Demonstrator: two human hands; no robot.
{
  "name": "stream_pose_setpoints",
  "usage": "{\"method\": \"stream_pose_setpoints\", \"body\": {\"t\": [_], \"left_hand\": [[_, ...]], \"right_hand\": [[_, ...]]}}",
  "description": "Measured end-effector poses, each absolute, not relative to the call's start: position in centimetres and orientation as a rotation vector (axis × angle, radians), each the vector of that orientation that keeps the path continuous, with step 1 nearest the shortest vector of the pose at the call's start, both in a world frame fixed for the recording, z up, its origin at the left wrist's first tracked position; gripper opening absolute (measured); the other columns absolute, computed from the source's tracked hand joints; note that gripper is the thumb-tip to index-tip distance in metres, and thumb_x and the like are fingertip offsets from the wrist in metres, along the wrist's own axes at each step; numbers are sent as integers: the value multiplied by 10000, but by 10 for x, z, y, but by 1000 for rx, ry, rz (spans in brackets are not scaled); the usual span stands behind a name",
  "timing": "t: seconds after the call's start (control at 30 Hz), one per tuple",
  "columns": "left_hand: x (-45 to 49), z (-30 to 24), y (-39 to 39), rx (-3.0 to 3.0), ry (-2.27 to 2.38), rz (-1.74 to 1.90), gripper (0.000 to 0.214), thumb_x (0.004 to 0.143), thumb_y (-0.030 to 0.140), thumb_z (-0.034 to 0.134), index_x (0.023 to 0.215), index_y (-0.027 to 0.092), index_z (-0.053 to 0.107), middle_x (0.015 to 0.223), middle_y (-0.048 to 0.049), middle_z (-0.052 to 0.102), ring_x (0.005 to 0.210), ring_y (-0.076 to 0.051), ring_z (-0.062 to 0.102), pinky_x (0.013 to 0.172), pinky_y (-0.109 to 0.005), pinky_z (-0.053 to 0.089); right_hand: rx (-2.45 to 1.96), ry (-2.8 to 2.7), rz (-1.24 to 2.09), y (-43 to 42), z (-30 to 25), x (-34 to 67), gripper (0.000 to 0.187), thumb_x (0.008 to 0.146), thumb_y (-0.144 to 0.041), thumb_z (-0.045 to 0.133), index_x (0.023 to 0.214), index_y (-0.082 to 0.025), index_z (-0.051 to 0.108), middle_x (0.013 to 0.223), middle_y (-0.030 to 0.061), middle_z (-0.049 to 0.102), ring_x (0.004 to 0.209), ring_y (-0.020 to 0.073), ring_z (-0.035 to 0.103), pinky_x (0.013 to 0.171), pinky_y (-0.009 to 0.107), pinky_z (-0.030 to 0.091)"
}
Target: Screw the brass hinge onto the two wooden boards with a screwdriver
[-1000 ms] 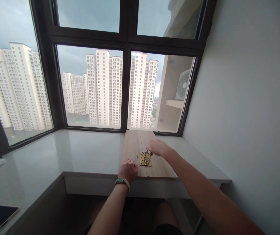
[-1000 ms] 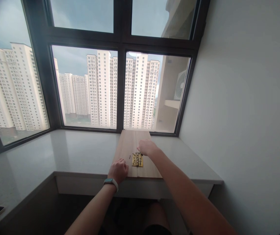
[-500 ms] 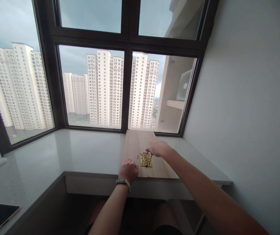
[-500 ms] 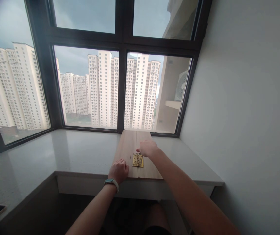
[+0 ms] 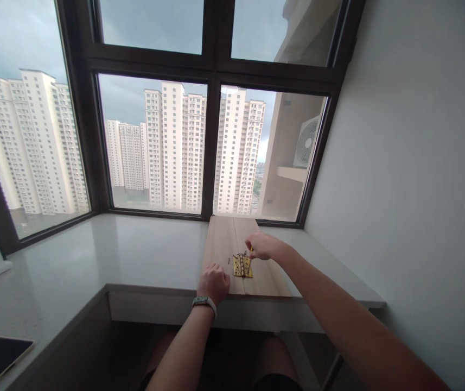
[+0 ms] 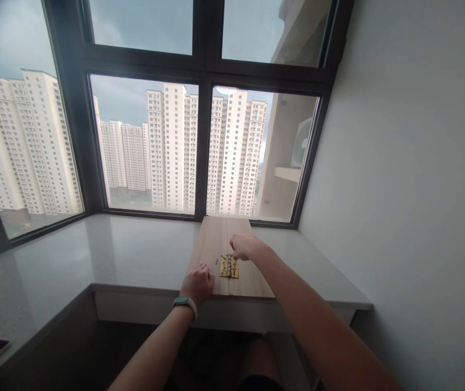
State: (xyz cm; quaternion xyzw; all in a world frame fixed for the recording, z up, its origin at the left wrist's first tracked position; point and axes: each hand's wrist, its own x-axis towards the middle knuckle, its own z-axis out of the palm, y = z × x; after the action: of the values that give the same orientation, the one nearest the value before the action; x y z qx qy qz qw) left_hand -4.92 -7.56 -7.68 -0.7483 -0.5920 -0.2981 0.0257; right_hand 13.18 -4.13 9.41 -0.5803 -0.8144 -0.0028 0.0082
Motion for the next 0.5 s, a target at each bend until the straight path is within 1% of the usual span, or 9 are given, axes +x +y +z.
{"method": "stream_pose_setpoints", "body": {"t": [0.07, 0.17, 0.23, 0.3, 0.37, 0.43, 0.5], "left_hand": [[-49, -79, -75, -2307, -1814, -938, 271, 966, 222, 458, 873, 153, 703, 996, -120, 714, 1021, -207, 651, 987, -345, 457], [-50, -81, -73, -2312, -1795, -945, 272, 963, 222, 454, 892, 151, 708, 1000, -125, 714, 1046, -213, 649, 1002, -351, 446], [-50, -80, -73, -2327, -1796, -937, 287, 971, 227, 442, 899, 151, 709, 1003, -128, 716, 1047, -214, 651, 1005, -355, 443], [-50, -79, -73, -2334, -1798, -927, 296, 977, 236, 438, 896, 150, 710, 1012, -132, 716, 1050, -215, 651, 1009, -360, 442], [-50, -78, -74, -2323, -1805, -915, 286, 974, 236, 450, 893, 150, 711, 1018, -130, 717, 1057, -216, 650, 1018, -365, 438], [-49, -78, -74, -2305, -1821, -905, 261, 960, 221, 470, 893, 150, 711, 1017, -126, 717, 1064, -217, 649, 1022, -362, 437], [-49, -78, -74, -2291, -1833, -903, 243, 947, 206, 482, 893, 148, 712, 1013, -125, 716, 1063, -218, 650, 1020, -356, 438]], "right_hand": [[-1816, -2551, -18, -43, 95, 131, 231, 668, -302, 881, 821, -210, 734, 888, 74, 739, 864, 234, 688, 723, 297, 472], [-1920, -2499, -95, -45, 98, 130, 395, 765, -520, 788, 971, -187, 739, 1024, 144, 737, 941, 284, 692, 758, 339, 490], [-1996, -2432, -136, -46, 99, 129, 487, 825, -612, 694, 1013, -166, 740, 1077, 185, 726, 998, 310, 690, 805, 368, 497], [-2035, -2383, -145, -46, 100, 128, 487, 852, -610, 665, 1018, -160, 747, 1101, 200, 720, 1043, 316, 683, 853, 378, 494], [-2050, -2397, -133, -45, 100, 127, 468, 856, -583, 675, 1044, -161, 749, 1125, 201, 716, 1060, 314, 682, 869, 375, 495], [-2063, -2469, -120, -43, 101, 127, 461, 860, -559, 676, 1070, -155, 747, 1135, 199, 712, 1044, 311, 688, 842, 362, 506], [-2061, -2554, -111, -41, 102, 127, 438, 854, -537, 686, 1055, -153, 748, 1116, 183, 718, 1001, 299, 699, 786, 335, 511]]}}
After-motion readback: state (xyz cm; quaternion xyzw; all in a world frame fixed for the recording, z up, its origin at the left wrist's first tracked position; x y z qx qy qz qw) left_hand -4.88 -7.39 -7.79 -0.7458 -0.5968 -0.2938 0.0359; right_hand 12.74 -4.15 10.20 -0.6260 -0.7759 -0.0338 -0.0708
